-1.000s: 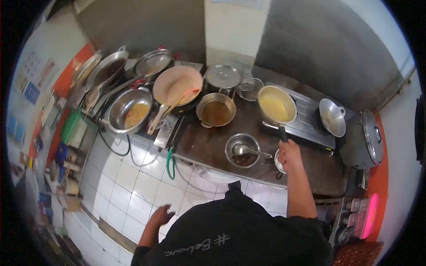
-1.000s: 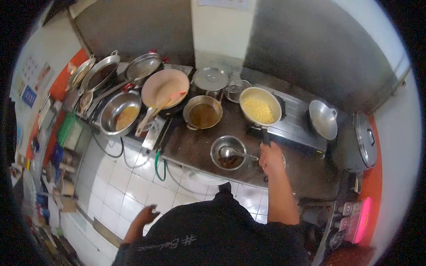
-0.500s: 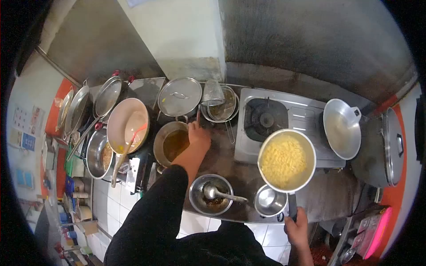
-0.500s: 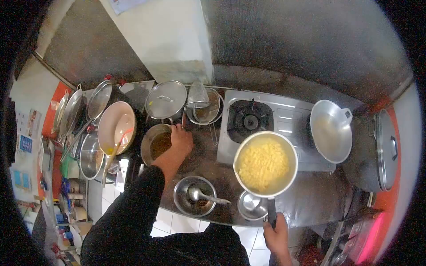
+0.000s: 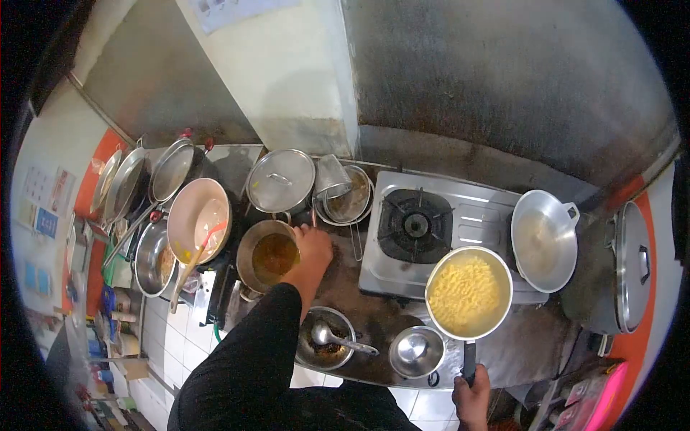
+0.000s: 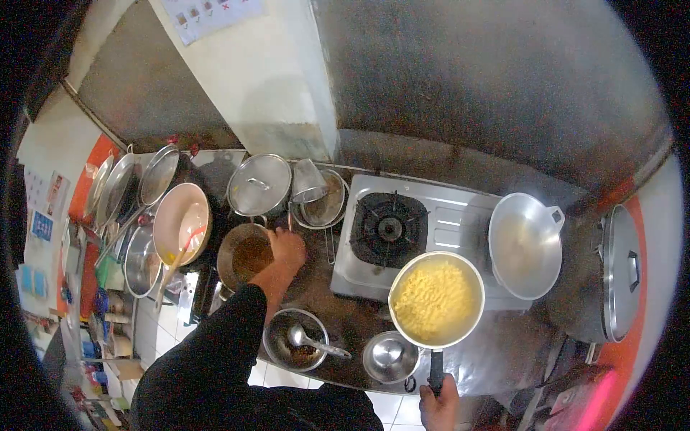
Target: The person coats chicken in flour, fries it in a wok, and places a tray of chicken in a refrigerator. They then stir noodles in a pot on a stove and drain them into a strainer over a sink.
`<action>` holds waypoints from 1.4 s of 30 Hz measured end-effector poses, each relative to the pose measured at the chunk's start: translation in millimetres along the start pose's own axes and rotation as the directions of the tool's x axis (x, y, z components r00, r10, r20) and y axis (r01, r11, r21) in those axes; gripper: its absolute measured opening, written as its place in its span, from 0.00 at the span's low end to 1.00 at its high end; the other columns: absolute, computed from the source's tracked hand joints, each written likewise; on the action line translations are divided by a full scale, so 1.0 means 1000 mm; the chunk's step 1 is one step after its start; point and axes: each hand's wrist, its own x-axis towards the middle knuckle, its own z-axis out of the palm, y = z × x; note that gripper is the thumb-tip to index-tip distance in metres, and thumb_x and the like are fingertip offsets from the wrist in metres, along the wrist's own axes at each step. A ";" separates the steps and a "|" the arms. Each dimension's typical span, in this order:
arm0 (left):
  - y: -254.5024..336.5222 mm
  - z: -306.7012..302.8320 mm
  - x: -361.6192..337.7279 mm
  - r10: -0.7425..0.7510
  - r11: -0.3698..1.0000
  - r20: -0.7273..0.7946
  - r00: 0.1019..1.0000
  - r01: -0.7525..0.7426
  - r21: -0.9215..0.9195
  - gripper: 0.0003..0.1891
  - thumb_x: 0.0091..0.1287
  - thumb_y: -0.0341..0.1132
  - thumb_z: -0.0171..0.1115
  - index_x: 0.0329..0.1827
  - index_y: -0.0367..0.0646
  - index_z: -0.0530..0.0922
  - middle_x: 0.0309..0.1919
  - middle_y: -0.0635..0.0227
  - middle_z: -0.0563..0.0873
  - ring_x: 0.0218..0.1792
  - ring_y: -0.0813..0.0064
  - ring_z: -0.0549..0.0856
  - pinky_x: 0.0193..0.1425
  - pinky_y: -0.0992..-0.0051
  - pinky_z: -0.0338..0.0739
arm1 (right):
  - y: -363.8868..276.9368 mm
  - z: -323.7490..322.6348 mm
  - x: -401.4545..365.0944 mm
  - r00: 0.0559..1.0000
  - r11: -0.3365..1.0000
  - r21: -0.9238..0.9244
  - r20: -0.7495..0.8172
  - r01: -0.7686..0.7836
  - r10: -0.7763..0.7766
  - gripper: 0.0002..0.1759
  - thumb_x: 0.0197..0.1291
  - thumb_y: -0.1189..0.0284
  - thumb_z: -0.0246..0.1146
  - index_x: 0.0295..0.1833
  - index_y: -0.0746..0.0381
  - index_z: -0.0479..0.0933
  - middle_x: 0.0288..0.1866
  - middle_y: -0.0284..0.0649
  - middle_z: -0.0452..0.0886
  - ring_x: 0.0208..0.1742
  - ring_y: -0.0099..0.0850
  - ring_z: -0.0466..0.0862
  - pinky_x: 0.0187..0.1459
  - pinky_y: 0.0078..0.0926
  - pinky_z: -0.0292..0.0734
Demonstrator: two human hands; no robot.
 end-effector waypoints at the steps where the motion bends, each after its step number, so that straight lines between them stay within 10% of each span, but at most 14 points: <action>1: 0.000 0.002 -0.005 0.009 1.000 -0.083 0.997 -0.010 -0.016 0.18 0.69 0.40 0.58 0.58 0.49 0.86 0.62 0.58 0.81 0.67 0.54 0.75 0.72 0.44 0.55 | 0.002 0.000 0.001 0.999 0.999 -0.036 0.017 0.037 -0.036 0.12 0.61 0.86 0.57 0.46 0.61 0.66 0.26 0.31 0.69 0.17 0.17 0.68 0.16 0.19 0.62; 5: -0.005 -0.013 -0.029 -0.016 0.909 -0.163 0.986 -0.053 -0.412 0.24 0.65 0.33 0.62 0.67 0.44 0.78 0.54 0.53 0.80 0.56 0.51 0.83 0.60 0.52 0.77 | 0.003 0.003 0.005 0.999 1.000 -0.013 0.039 -0.007 0.008 0.11 0.60 0.84 0.59 0.46 0.63 0.68 0.25 0.31 0.70 0.15 0.18 0.68 0.15 0.22 0.61; 9: -0.018 -0.047 -0.053 -0.104 0.666 -0.316 0.943 -0.170 -0.726 0.22 0.62 0.29 0.63 0.61 0.39 0.76 0.53 0.43 0.78 0.52 0.42 0.83 0.58 0.53 0.80 | -0.017 0.016 0.000 0.931 0.841 -0.400 0.161 0.364 -0.326 0.08 0.60 0.81 0.60 0.44 0.64 0.70 0.24 0.32 0.72 0.16 0.19 0.69 0.16 0.21 0.62; 13: -0.045 -0.056 -0.073 -0.106 0.624 -0.456 0.884 -0.298 -0.722 0.20 0.61 0.29 0.65 0.58 0.40 0.78 0.48 0.46 0.81 0.51 0.44 0.83 0.56 0.53 0.80 | 0.002 0.022 0.001 0.928 0.830 -0.416 0.194 0.372 -0.318 0.08 0.60 0.80 0.60 0.44 0.63 0.71 0.24 0.31 0.72 0.17 0.19 0.69 0.18 0.21 0.63; 20: -0.201 -0.071 -0.260 -0.128 0.091 -0.440 0.889 -0.432 -0.897 0.09 0.72 0.34 0.63 0.50 0.41 0.80 0.42 0.63 0.85 0.45 0.69 0.85 0.53 0.68 0.79 | -0.002 0.068 -0.016 0.880 0.794 -0.396 0.318 0.462 -0.353 0.07 0.60 0.79 0.62 0.43 0.62 0.74 0.25 0.32 0.73 0.19 0.21 0.71 0.20 0.25 0.65; 22: -0.269 -0.030 -0.345 -0.135 0.119 -0.379 0.915 -0.365 -0.923 0.08 0.74 0.34 0.61 0.50 0.41 0.80 0.39 0.67 0.85 0.45 0.77 0.82 0.56 0.72 0.77 | 0.005 0.089 -0.022 0.814 0.710 -0.412 0.393 0.572 -0.428 0.07 0.60 0.79 0.62 0.43 0.62 0.74 0.25 0.32 0.73 0.20 0.21 0.71 0.20 0.26 0.65; 24: -0.333 0.024 -0.454 -0.190 0.223 -0.452 0.872 -0.410 -0.885 0.07 0.74 0.33 0.61 0.49 0.41 0.80 0.41 0.65 0.86 0.47 0.74 0.83 0.56 0.71 0.77 | 0.005 0.121 -0.039 0.468 0.306 -0.364 0.543 0.880 -0.697 0.06 0.59 0.80 0.61 0.43 0.63 0.73 0.27 0.35 0.74 0.21 0.21 0.72 0.20 0.27 0.65; 28: -0.407 0.125 -0.696 -0.250 0.016 -0.080 0.965 -0.078 -0.997 0.11 0.71 0.29 0.61 0.54 0.40 0.83 0.44 0.63 0.88 0.49 0.72 0.84 0.56 0.69 0.78 | 0.002 0.204 -0.142 0.783 0.795 -0.287 0.522 0.535 -0.339 0.09 0.60 0.80 0.59 0.47 0.64 0.74 0.29 0.36 0.74 0.20 0.23 0.72 0.18 0.26 0.63; 34: -0.402 0.325 -0.932 -0.521 -0.545 0.441 0.731 0.112 -0.831 0.13 0.66 0.26 0.61 0.51 0.41 0.86 0.35 0.72 0.84 0.36 0.81 0.79 0.44 0.78 0.75 | 0.044 0.361 -0.324 0.648 0.799 -0.264 0.736 0.541 -0.195 0.10 0.62 0.80 0.58 0.49 0.62 0.72 0.27 0.32 0.71 0.17 0.19 0.68 0.14 0.21 0.60; 42: -0.423 0.588 -1.082 -0.477 -0.777 0.717 0.508 0.138 -0.614 0.25 0.61 0.43 0.76 0.55 0.34 0.82 0.38 0.65 0.85 0.40 0.75 0.83 0.45 0.73 0.79 | 0.154 0.576 -0.572 0.240 0.883 -0.236 0.960 0.405 0.147 0.11 0.65 0.78 0.61 0.51 0.59 0.71 0.25 0.28 0.69 0.15 0.17 0.65 0.14 0.19 0.57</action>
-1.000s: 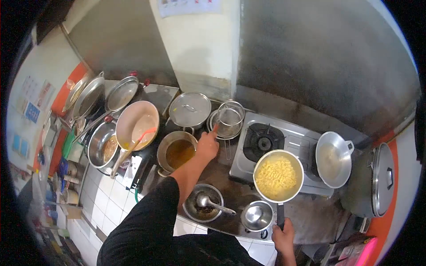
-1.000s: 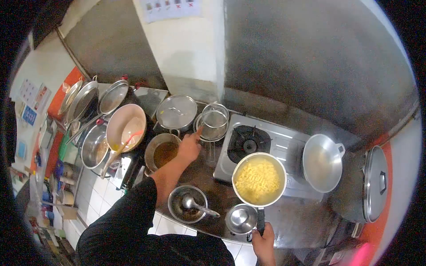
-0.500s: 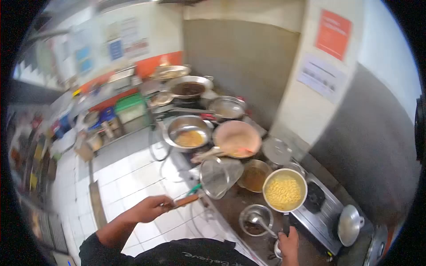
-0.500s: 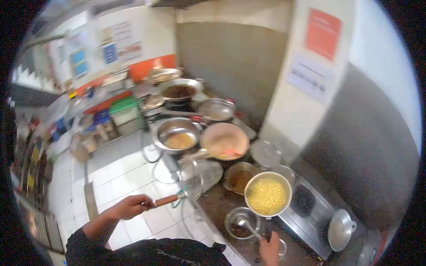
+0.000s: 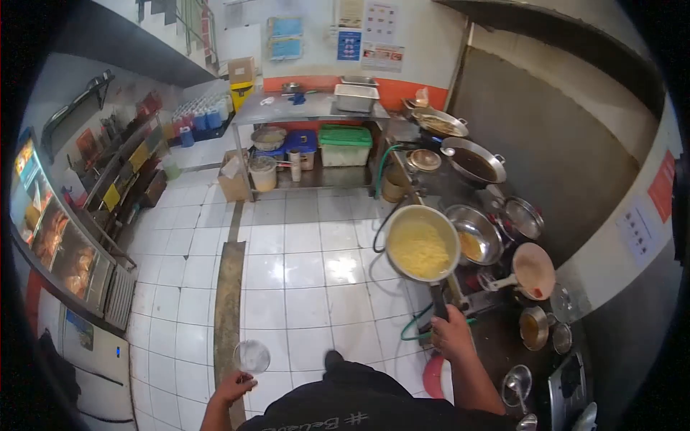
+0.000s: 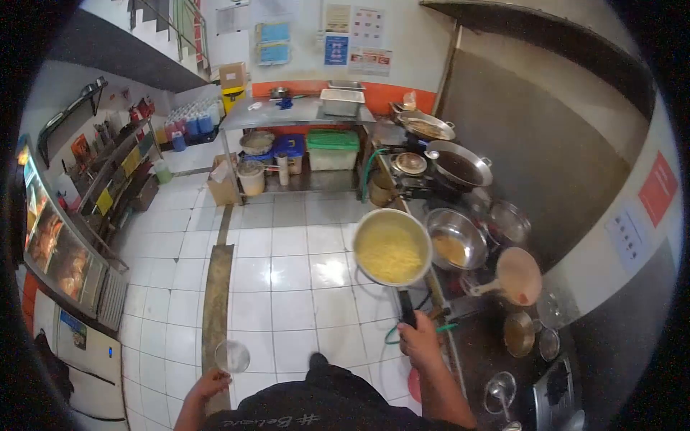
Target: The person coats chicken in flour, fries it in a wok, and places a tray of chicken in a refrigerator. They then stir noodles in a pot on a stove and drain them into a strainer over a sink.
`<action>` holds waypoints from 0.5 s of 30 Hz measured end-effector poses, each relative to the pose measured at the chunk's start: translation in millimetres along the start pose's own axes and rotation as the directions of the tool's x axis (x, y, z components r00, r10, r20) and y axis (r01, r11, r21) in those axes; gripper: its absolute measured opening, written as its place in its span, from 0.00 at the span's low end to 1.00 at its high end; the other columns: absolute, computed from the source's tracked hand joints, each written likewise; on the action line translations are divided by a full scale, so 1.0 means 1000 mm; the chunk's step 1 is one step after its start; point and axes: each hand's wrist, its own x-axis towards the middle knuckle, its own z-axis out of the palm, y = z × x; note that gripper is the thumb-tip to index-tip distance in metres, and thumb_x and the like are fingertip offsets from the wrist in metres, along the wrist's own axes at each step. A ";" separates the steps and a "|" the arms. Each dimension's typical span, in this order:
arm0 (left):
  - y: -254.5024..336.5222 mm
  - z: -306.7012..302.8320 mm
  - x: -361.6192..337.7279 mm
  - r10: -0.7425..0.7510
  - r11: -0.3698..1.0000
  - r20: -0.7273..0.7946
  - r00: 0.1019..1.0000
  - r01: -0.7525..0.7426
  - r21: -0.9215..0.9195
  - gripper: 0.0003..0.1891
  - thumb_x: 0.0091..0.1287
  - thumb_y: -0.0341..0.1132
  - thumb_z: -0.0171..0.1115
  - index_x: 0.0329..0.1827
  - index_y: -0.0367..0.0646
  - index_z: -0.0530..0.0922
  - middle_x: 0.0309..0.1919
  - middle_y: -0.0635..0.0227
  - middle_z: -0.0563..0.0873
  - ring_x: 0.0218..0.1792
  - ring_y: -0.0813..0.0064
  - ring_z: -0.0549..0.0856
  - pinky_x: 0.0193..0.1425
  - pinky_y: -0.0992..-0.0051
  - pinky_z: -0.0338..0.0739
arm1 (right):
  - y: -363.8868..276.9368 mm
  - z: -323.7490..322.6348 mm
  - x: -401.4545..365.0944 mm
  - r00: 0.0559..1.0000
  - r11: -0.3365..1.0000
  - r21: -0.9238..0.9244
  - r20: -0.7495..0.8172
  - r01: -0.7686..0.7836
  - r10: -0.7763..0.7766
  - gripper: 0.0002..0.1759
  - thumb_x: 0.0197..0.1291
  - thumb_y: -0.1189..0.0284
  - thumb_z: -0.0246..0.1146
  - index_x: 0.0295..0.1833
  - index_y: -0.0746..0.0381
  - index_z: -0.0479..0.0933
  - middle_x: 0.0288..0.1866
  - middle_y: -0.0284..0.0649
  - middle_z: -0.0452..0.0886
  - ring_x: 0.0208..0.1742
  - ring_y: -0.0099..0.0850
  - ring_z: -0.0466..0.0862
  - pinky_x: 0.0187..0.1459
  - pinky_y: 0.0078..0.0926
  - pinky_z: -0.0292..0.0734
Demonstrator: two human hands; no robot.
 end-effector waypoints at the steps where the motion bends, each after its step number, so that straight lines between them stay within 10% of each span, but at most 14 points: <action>1: -0.028 -0.024 0.017 -0.015 0.974 -0.100 0.995 0.037 0.224 0.33 0.54 0.48 0.82 0.56 0.34 0.81 0.43 0.61 0.85 0.44 0.71 0.83 0.49 0.70 0.80 | 0.003 0.034 0.024 0.998 1.000 -0.012 0.065 -0.015 0.016 0.11 0.64 0.79 0.61 0.50 0.61 0.70 0.25 0.28 0.69 0.16 0.17 0.66 0.15 0.20 0.58; 8: -0.223 -0.120 0.028 0.008 0.994 -0.402 0.915 0.037 0.103 0.25 0.55 0.45 0.79 0.53 0.42 0.85 0.44 0.59 0.90 0.45 0.62 0.88 0.51 0.64 0.81 | 0.007 0.311 0.195 0.893 0.978 -0.205 0.432 -0.034 0.122 0.09 0.63 0.80 0.61 0.47 0.63 0.70 0.24 0.29 0.69 0.16 0.18 0.67 0.16 0.22 0.60; 13: -0.208 -0.118 -0.028 -0.394 0.861 -0.745 0.538 0.499 -0.094 0.15 0.59 0.41 0.73 0.45 0.44 0.87 0.40 0.57 0.91 0.43 0.56 0.89 0.51 0.60 0.81 | -0.007 0.536 0.277 0.772 0.944 -0.322 0.581 -0.074 0.259 0.07 0.64 0.81 0.57 0.46 0.61 0.68 0.24 0.31 0.67 0.15 0.18 0.62 0.13 0.21 0.55; 15: -0.201 -0.117 -0.029 -0.421 0.890 -0.836 0.352 0.339 -0.305 0.11 0.59 0.38 0.69 0.40 0.41 0.88 0.38 0.52 0.90 0.44 0.50 0.88 0.50 0.57 0.81 | -0.002 0.617 0.307 0.706 0.941 -0.330 0.650 -0.073 0.283 0.07 0.64 0.81 0.57 0.46 0.62 0.69 0.25 0.31 0.68 0.15 0.18 0.63 0.14 0.21 0.55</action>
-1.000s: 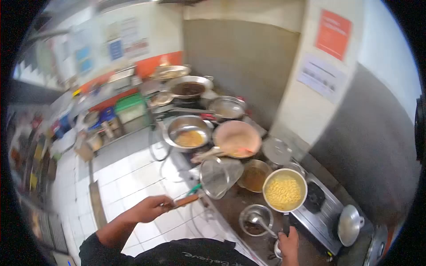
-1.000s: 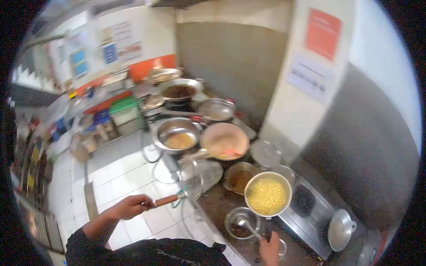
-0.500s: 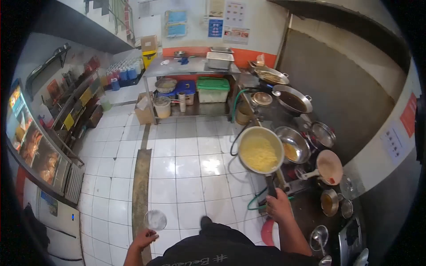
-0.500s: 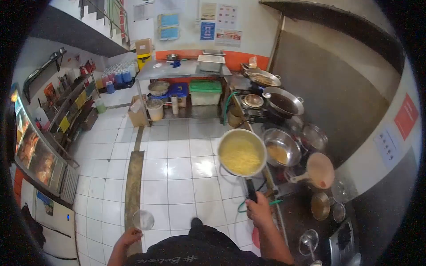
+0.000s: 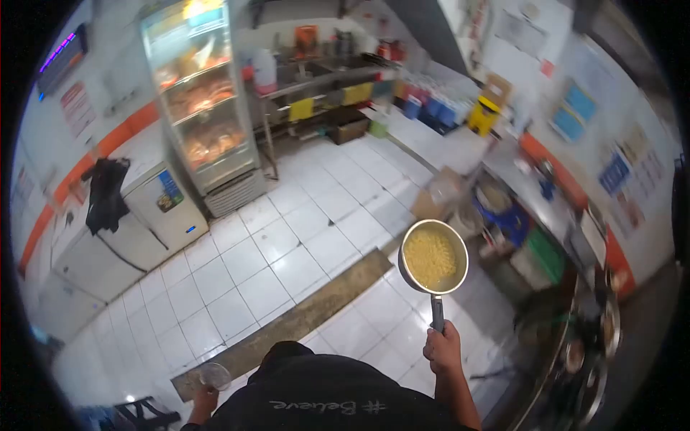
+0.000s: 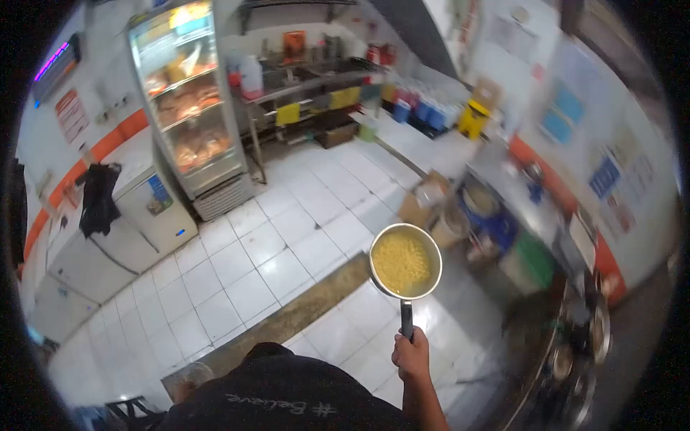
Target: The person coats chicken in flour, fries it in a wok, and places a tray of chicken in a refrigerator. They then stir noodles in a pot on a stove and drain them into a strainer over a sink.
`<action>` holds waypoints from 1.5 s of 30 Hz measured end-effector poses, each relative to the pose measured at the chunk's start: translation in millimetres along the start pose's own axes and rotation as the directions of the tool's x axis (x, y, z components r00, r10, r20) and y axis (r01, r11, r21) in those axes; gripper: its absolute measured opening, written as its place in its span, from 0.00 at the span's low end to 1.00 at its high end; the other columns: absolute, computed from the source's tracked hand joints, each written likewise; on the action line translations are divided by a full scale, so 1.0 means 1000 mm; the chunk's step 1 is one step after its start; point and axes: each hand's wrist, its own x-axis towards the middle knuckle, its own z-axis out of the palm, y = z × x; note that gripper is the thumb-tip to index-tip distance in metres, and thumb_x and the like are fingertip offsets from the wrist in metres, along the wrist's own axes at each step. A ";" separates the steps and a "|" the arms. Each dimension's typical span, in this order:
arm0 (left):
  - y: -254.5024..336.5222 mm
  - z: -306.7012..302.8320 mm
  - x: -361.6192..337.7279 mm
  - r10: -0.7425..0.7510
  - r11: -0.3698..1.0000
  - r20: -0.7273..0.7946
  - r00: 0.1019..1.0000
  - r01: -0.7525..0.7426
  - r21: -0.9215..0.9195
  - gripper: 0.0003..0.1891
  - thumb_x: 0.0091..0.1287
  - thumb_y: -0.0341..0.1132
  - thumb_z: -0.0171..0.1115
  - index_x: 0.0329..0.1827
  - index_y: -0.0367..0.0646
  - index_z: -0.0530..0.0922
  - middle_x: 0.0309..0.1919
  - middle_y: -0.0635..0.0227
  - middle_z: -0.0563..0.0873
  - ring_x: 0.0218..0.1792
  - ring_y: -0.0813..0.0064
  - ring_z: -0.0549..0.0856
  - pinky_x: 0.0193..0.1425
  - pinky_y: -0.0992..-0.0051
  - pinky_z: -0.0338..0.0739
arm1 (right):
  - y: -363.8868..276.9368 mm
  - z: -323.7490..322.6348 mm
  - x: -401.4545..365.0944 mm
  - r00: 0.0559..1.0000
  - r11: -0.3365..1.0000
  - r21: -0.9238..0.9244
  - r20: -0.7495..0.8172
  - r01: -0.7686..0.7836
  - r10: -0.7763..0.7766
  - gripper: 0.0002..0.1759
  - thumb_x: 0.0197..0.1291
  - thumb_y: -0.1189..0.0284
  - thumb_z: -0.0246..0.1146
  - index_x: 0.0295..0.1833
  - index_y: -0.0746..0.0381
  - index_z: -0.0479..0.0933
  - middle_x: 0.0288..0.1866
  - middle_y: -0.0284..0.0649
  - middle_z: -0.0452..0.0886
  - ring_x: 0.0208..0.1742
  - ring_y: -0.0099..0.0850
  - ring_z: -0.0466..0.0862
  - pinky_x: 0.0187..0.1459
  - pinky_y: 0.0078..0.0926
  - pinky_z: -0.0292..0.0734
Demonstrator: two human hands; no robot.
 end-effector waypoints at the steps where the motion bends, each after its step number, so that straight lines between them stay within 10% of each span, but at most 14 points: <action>1: 0.020 -0.005 0.003 0.035 0.976 -0.053 0.998 -0.022 0.215 0.12 0.59 0.38 0.69 0.40 0.40 0.88 0.38 0.52 0.90 0.43 0.50 0.89 0.51 0.55 0.81 | -0.011 0.020 0.036 0.999 0.999 0.031 0.034 -0.019 0.018 0.08 0.63 0.81 0.58 0.47 0.63 0.69 0.25 0.31 0.69 0.16 0.19 0.63 0.14 0.21 0.55; 4: 0.052 0.010 0.045 -0.173 0.976 -0.127 0.977 0.187 0.112 0.14 0.61 0.38 0.69 0.44 0.38 0.86 0.37 0.51 0.89 0.42 0.55 0.89 0.51 0.57 0.82 | -0.047 0.083 0.133 0.992 1.000 0.020 0.126 -0.016 0.013 0.08 0.63 0.81 0.57 0.46 0.63 0.69 0.24 0.31 0.68 0.15 0.19 0.62 0.14 0.20 0.54; 6: 0.079 0.016 0.098 -0.309 0.889 -0.016 0.951 0.283 -0.359 0.14 0.61 0.36 0.71 0.45 0.36 0.83 0.37 0.53 0.88 0.42 0.59 0.89 0.48 0.59 0.83 | -0.068 0.127 0.192 0.988 1.000 0.008 0.157 -0.005 0.004 0.06 0.64 0.81 0.57 0.44 0.62 0.69 0.24 0.30 0.67 0.15 0.18 0.62 0.14 0.20 0.54; 9: 0.180 0.004 0.209 -0.284 0.881 -0.008 0.959 0.258 -0.396 0.18 0.59 0.34 0.74 0.46 0.33 0.77 0.37 0.55 0.86 0.38 0.63 0.89 0.38 0.63 0.85 | -0.097 0.187 0.269 0.989 1.000 -0.002 0.149 -0.016 0.016 0.06 0.64 0.81 0.57 0.43 0.61 0.69 0.24 0.29 0.67 0.15 0.17 0.62 0.14 0.19 0.55; 11: 0.191 0.037 0.320 0.040 0.998 -0.144 0.989 -0.031 0.062 0.23 0.57 0.33 0.76 0.47 0.32 0.72 0.38 0.56 0.85 0.36 0.62 0.89 0.35 0.64 0.85 | -0.121 0.224 0.310 0.990 0.999 -0.020 0.136 -0.041 0.043 0.06 0.64 0.81 0.58 0.43 0.60 0.69 0.23 0.29 0.67 0.14 0.18 0.62 0.13 0.19 0.55; 12: 0.190 0.055 0.377 0.490 0.871 -0.235 0.839 -0.463 0.163 0.27 0.55 0.33 0.77 0.49 0.31 0.69 0.38 0.55 0.85 0.37 0.62 0.89 0.37 0.65 0.84 | -0.133 0.239 0.331 0.991 0.998 -0.030 0.120 -0.061 0.065 0.06 0.64 0.80 0.58 0.42 0.59 0.70 0.23 0.28 0.67 0.14 0.18 0.62 0.13 0.19 0.55; 13: 0.304 0.014 0.401 -0.159 0.856 -0.138 0.977 0.067 -0.513 0.24 0.55 0.31 0.76 0.48 0.33 0.71 0.36 0.56 0.86 0.40 0.62 0.88 0.41 0.65 0.83 | -0.145 0.252 0.352 0.991 0.996 -0.037 0.100 -0.081 0.085 0.06 0.64 0.80 0.58 0.42 0.58 0.70 0.22 0.28 0.67 0.13 0.19 0.62 0.13 0.19 0.55; 14: 0.353 0.008 0.448 -0.056 0.950 -0.320 0.946 -0.048 -0.308 0.19 0.57 0.29 0.73 0.46 0.34 0.72 0.33 0.58 0.85 0.37 0.67 0.87 0.39 0.65 0.83 | -0.157 0.262 0.374 0.991 0.996 -0.041 0.098 -0.085 0.088 0.06 0.64 0.80 0.58 0.42 0.58 0.70 0.22 0.28 0.67 0.13 0.19 0.62 0.13 0.19 0.55; 19: 0.591 -0.051 0.660 0.308 0.655 -0.462 0.831 -0.538 -0.531 0.06 0.75 0.32 0.59 0.43 0.38 0.74 0.29 0.62 0.81 0.31 0.71 0.81 0.35 0.70 0.76 | -0.193 0.314 0.481 0.995 0.989 -0.139 0.077 -0.057 0.068 0.07 0.63 0.79 0.59 0.43 0.59 0.69 0.23 0.29 0.67 0.15 0.20 0.65 0.13 0.22 0.58; 26: 0.877 -0.135 0.823 0.248 0.771 -0.702 0.668 -0.575 -0.275 0.11 0.81 0.37 0.46 0.50 0.40 0.74 0.31 0.65 0.79 0.33 0.72 0.80 0.45 0.68 0.76 | -0.284 0.386 0.665 0.989 0.910 -0.404 0.144 0.087 -0.031 0.05 0.62 0.78 0.61 0.39 0.60 0.70 0.25 0.29 0.69 0.20 0.18 0.67 0.21 0.23 0.61; 30: 0.971 -0.151 0.921 0.071 0.253 -0.724 0.686 -0.715 -0.652 0.11 0.81 0.38 0.45 0.50 0.42 0.75 0.38 0.72 0.76 0.42 0.76 0.76 0.46 0.74 0.71 | -0.361 0.451 0.785 0.963 0.860 -0.486 0.270 0.157 -0.024 0.06 0.62 0.76 0.63 0.41 0.62 0.71 0.26 0.30 0.71 0.21 0.19 0.70 0.22 0.23 0.64; 36: 1.106 -0.220 1.004 0.056 -0.044 -0.588 0.807 -0.587 -0.809 0.14 0.82 0.45 0.46 0.45 0.46 0.76 0.32 0.75 0.70 0.35 0.81 0.69 0.44 0.78 0.68 | -0.436 0.561 0.960 0.907 0.912 -0.361 0.420 0.194 -0.026 0.05 0.67 0.74 0.59 0.43 0.63 0.72 0.24 0.30 0.71 0.19 0.18 0.68 0.19 0.20 0.61; 45: 1.248 -0.240 1.263 0.153 0.112 -0.695 0.702 -0.711 -0.694 0.18 0.81 0.49 0.47 0.44 0.44 0.76 0.39 0.73 0.76 0.39 0.78 0.74 0.51 0.75 0.70 | -0.521 0.758 1.167 0.861 0.873 -0.364 0.496 0.325 -0.114 0.03 0.70 0.75 0.55 0.46 0.61 0.72 0.25 0.29 0.69 0.17 0.15 0.62 0.17 0.17 0.56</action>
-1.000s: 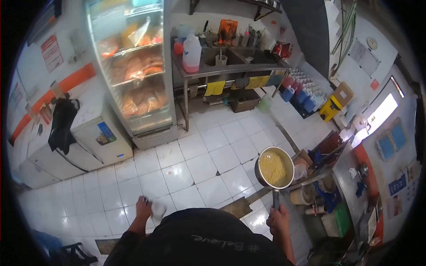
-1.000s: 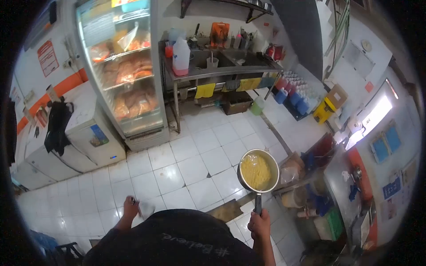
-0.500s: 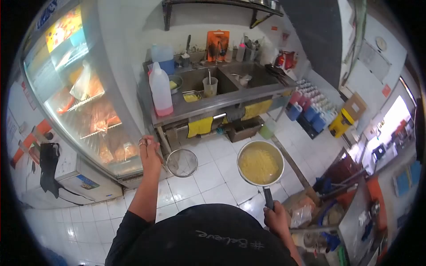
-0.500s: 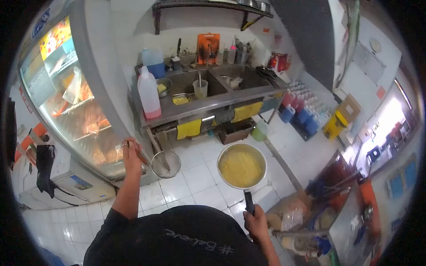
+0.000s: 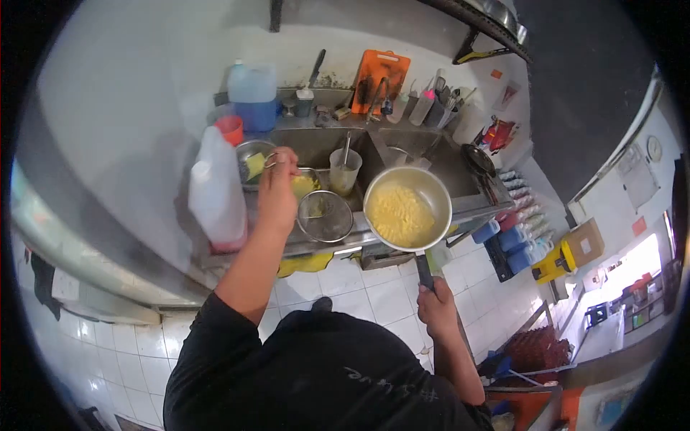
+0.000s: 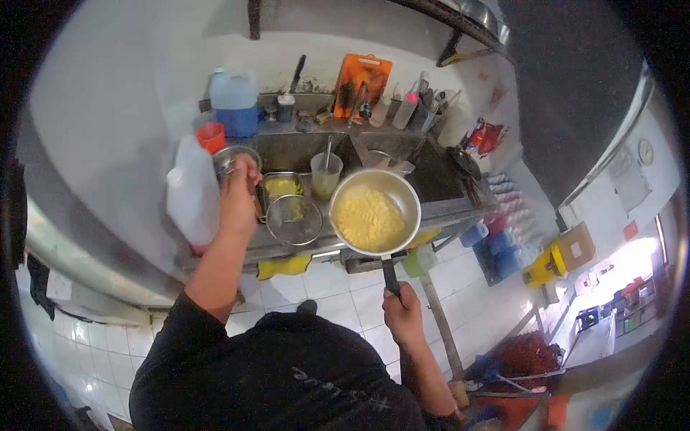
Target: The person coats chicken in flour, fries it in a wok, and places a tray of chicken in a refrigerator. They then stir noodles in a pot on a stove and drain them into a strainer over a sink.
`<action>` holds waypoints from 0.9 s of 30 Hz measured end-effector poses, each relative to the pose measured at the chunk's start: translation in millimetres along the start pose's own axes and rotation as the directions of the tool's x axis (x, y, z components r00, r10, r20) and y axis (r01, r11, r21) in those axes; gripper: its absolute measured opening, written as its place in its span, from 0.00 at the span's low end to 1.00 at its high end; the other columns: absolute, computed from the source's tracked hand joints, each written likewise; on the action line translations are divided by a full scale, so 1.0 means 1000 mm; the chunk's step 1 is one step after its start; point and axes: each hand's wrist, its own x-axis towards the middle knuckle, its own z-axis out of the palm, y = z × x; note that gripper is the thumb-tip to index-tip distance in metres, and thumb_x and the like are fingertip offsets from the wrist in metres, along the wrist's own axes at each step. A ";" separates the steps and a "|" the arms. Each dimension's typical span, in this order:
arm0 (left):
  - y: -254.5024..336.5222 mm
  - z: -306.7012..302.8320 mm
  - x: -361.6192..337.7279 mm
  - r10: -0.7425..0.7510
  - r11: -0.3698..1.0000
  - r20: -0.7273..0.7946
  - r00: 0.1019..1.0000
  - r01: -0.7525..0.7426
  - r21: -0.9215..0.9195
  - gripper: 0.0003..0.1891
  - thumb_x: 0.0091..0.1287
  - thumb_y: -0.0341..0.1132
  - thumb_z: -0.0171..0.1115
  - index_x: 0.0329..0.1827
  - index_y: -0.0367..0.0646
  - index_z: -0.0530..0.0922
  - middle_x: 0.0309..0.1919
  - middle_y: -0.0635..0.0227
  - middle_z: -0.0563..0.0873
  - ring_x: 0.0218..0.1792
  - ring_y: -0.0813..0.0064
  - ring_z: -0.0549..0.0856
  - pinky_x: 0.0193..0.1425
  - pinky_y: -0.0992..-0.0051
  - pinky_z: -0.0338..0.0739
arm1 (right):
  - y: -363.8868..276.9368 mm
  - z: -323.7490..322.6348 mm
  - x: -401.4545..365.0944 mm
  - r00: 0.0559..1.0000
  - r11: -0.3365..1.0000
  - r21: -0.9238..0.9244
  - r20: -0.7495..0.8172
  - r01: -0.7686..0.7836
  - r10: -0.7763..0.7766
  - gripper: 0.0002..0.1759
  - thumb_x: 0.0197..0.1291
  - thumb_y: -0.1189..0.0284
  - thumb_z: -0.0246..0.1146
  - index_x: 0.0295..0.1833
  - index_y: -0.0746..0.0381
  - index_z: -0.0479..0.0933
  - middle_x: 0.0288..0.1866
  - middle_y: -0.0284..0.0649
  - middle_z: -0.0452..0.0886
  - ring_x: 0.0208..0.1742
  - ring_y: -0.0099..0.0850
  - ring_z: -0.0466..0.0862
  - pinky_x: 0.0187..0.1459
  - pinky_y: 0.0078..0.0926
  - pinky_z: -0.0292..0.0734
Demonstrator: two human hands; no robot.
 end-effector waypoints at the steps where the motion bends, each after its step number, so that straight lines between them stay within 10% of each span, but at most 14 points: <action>1: -0.024 0.011 0.021 0.002 1.000 0.029 1.000 -0.002 0.017 0.17 0.82 0.47 0.47 0.44 0.43 0.75 0.40 0.71 0.76 0.40 0.77 0.75 0.52 0.75 0.71 | 0.001 0.001 0.029 0.997 0.991 -0.112 -0.012 0.072 -0.074 0.03 0.70 0.74 0.57 0.43 0.62 0.72 0.25 0.30 0.71 0.21 0.18 0.68 0.22 0.21 0.62; 9: -0.125 0.108 0.134 0.022 0.999 0.222 0.975 -0.011 -0.050 0.17 0.83 0.46 0.46 0.41 0.42 0.74 0.39 0.72 0.76 0.39 0.78 0.75 0.51 0.74 0.72 | -0.040 0.022 0.188 0.876 0.660 -0.649 0.021 0.379 -0.482 0.08 0.67 0.73 0.60 0.45 0.68 0.73 0.31 0.57 0.80 0.34 0.58 0.82 0.36 0.48 0.75; 12: -0.147 0.128 0.155 0.011 1.000 0.238 0.971 -0.013 0.006 0.17 0.83 0.46 0.47 0.41 0.42 0.74 0.38 0.72 0.76 0.39 0.78 0.75 0.52 0.74 0.72 | -0.051 0.027 0.220 0.916 0.641 -0.713 0.005 0.285 -0.402 0.10 0.67 0.72 0.62 0.45 0.67 0.72 0.34 0.62 0.81 0.41 0.66 0.81 0.40 0.56 0.75; 27: -0.241 0.134 0.183 -0.075 0.997 0.121 0.990 0.076 -0.001 0.15 0.81 0.44 0.49 0.39 0.42 0.71 0.36 0.72 0.73 0.41 0.76 0.72 0.52 0.74 0.68 | -0.009 0.045 0.315 0.952 0.429 -0.879 0.080 0.208 -0.297 0.08 0.66 0.73 0.60 0.47 0.63 0.72 0.34 0.56 0.83 0.34 0.59 0.83 0.35 0.57 0.77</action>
